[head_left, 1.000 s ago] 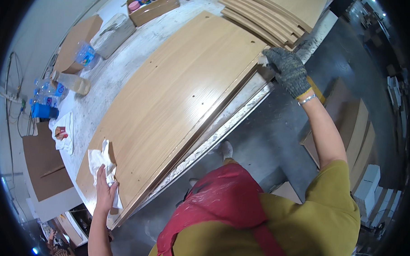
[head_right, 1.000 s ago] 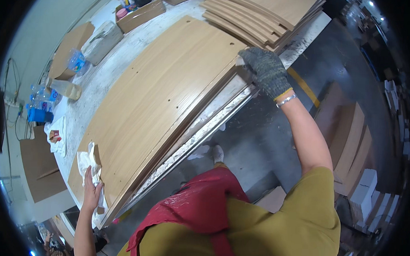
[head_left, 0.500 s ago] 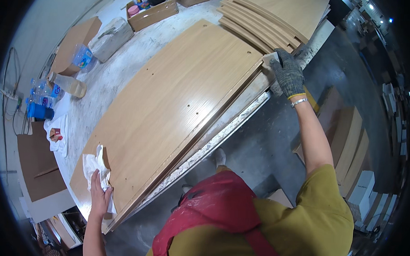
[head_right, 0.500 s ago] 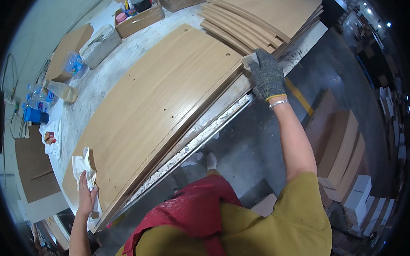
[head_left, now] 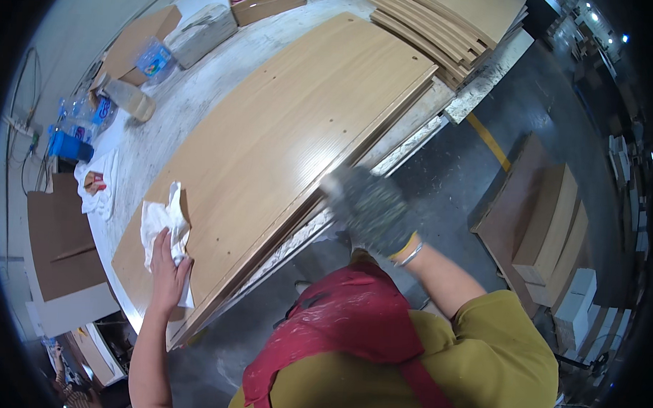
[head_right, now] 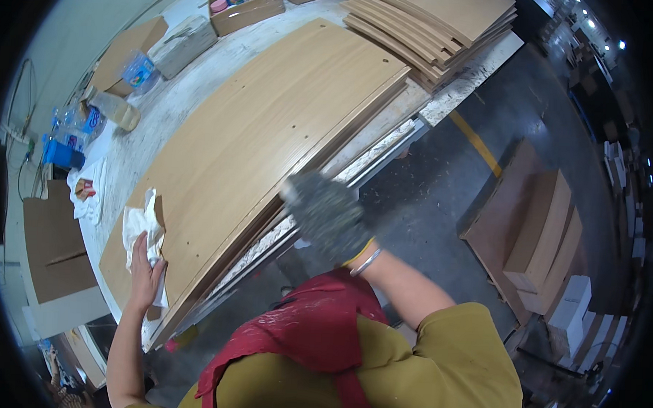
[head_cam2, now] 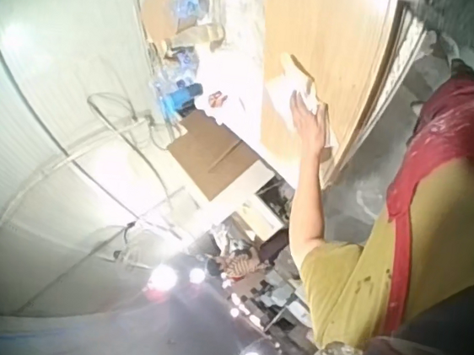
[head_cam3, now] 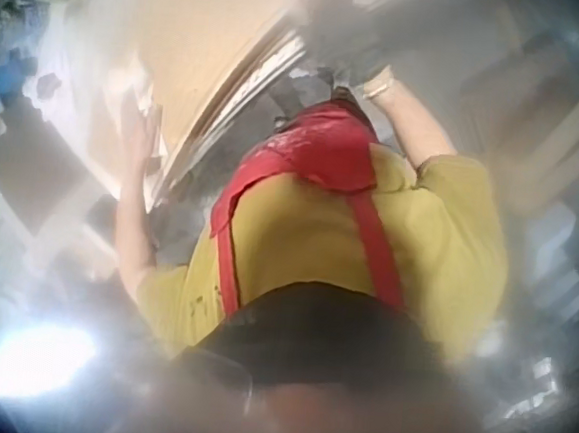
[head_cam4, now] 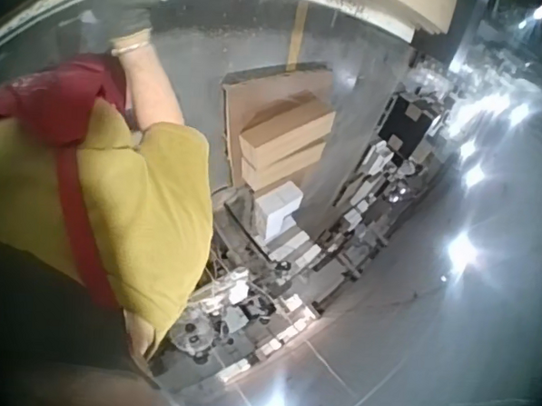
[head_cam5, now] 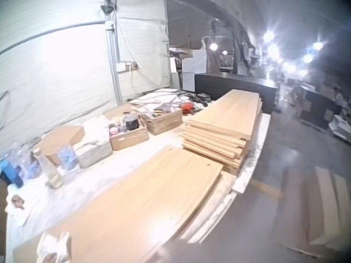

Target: The person wipes the surface of a wooden panel with a white cloth, then flips the panel and wipes the other side. The person repeats this process on multiple panels, handling them one at a time and stacking them on the workbench.

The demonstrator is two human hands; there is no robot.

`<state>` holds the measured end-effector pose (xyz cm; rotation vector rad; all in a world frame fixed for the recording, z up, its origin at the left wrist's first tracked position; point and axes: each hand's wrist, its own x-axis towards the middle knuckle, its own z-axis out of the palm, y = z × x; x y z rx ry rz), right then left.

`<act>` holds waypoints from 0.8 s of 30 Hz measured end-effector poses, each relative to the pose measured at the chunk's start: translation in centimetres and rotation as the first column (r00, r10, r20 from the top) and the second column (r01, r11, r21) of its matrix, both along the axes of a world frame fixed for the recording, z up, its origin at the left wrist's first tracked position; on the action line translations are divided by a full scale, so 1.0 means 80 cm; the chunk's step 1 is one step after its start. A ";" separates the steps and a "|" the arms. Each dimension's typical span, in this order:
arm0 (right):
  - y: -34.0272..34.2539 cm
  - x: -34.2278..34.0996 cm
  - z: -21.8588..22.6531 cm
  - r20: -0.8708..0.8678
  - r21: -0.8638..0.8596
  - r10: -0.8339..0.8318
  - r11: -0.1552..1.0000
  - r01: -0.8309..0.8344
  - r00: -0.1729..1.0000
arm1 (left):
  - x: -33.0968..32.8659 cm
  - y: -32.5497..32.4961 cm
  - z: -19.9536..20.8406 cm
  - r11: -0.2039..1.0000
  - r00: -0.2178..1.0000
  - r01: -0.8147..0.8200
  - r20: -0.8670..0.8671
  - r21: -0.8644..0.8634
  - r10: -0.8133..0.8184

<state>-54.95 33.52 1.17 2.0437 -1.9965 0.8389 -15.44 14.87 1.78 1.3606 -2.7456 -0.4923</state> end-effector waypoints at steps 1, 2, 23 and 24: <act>0.000 0.034 -0.013 -0.028 -0.097 0.076 0.992 -0.078 0.997 | 0.001 -0.002 -0.002 1.000 1.000 0.007 -0.013 -0.004 -0.007; 0.000 0.071 -0.019 0.065 0.020 0.175 0.984 -0.177 0.982 | 0.002 -0.005 -0.009 0.999 0.999 0.018 -0.035 -0.039 -0.019; -0.056 -0.272 0.050 0.966 -0.093 0.079 0.995 0.044 0.245 | -0.019 0.156 -0.022 0.976 0.977 -0.215 0.013 0.023 0.214; -0.080 -0.299 0.048 0.973 -0.083 0.078 0.996 0.014 0.218 | -0.064 0.146 -0.019 0.987 0.987 -0.159 0.008 0.032 0.158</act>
